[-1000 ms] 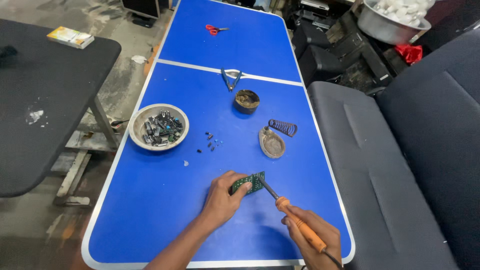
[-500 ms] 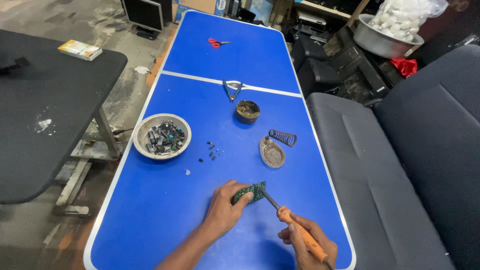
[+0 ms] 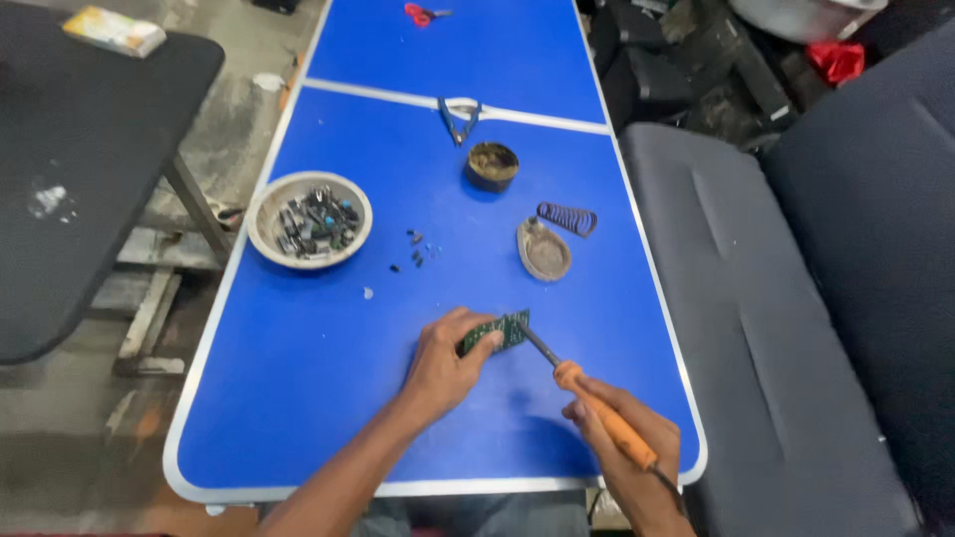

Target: The person uses a soldering iron to heat and remove components from a small green circuit board. They repeatedly apply the iron to specific points on the board, then flip and inspect the board before continuing to solder additional areas.

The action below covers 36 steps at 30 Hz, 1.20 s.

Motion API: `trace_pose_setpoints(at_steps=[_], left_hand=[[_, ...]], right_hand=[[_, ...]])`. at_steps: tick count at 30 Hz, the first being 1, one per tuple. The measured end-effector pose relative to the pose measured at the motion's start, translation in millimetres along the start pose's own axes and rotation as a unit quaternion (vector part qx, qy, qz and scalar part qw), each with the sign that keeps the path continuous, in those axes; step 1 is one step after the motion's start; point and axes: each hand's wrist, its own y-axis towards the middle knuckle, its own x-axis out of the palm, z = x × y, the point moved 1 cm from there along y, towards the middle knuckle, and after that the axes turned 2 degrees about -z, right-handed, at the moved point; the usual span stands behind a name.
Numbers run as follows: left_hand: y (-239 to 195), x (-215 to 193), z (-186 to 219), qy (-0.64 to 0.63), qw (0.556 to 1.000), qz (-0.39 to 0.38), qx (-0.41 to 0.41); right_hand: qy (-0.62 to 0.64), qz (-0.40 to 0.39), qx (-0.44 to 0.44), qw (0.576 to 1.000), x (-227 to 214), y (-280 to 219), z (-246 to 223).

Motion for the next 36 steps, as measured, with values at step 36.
trace_pose_setpoints(at_steps=[36], left_hand=[[-3,-1,5,-0.06,0.994,0.081,0.048]], right_hand=[[-0.069,-0.024,-0.085,0.994,-14,169,-32]])
